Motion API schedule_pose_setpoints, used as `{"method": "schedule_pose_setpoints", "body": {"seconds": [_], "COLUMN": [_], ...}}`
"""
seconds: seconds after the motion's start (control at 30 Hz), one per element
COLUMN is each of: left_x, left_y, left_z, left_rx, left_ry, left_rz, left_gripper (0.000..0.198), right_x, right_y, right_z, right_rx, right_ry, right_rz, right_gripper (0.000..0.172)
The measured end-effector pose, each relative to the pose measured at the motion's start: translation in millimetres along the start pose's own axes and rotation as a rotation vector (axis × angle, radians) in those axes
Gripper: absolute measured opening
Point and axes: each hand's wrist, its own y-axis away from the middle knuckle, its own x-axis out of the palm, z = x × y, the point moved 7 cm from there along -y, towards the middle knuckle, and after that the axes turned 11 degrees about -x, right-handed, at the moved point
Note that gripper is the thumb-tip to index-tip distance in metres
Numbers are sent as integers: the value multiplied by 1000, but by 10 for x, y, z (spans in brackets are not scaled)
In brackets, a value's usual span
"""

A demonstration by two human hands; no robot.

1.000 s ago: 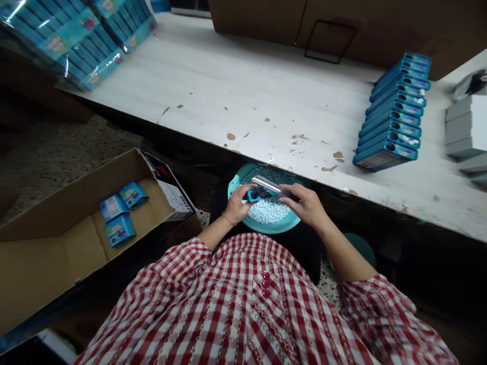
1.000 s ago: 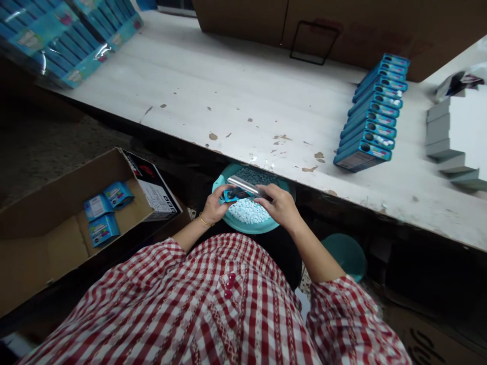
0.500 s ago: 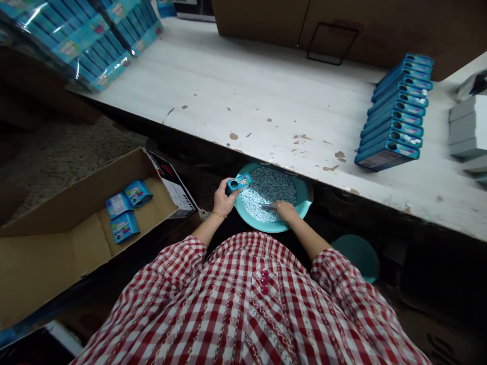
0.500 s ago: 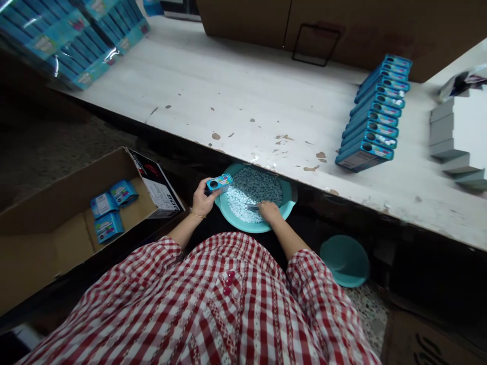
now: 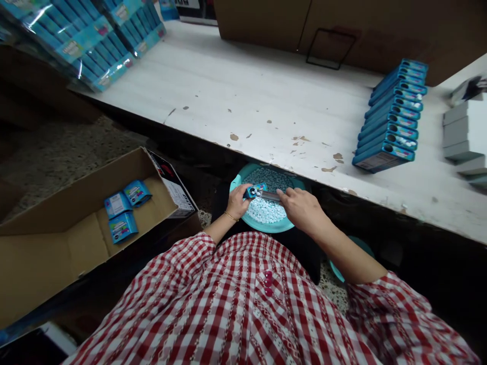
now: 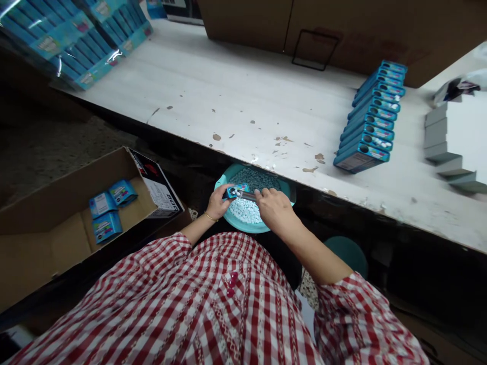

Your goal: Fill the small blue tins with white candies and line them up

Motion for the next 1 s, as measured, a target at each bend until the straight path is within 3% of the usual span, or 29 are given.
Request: {"method": "schedule_pose_setpoints", "body": {"seconds": [0.1, 0.23, 0.37, 0.47, 0.53, 0.67, 0.77, 0.83, 0.9, 1.0], "left_x": [47, 109, 183, 244, 281, 301, 228, 95, -96, -503], "left_y": [-12, -59, -128, -149, -147, -132, -135, -156, -192, -271], "left_z": [-100, -130, -73, -71, -103, -272, -486, -617, -709, -663], "left_rx": [27, 17, -73, -65, -22, 71, 85, 55, 36, 8], "left_ry": [20, 126, 273, 291, 249, 226, 308, 344, 345, 324], "left_rz": [21, 53, 54, 81, 105, 122, 156, 148, 127, 27], "left_gripper": [34, 35, 38, 37, 33, 28, 43, 65, 75, 60], "right_x": [-139, -107, -11, 60, 128, 210, 94, -72, -244, -385], "right_y": [55, 115, 111, 99, 29, -160, -75, 176, 536, 1044], "right_z": [-20, -202, -379, -511, -474, -195, -160, -339, -683, -1383], "right_rx": [10, 52, 76, 142, 119, -23, -76, -31, 71, 275], "right_ry": [44, -116, -310, -438, -443, -287, -221, -191, -135, -3], "right_rz": [3, -92, -311, -481, -476, -316, -293, -341, -401, -450], "right_gripper": [37, 42, 41, 43, 44, 50, 43, 40, 40, 38]}}
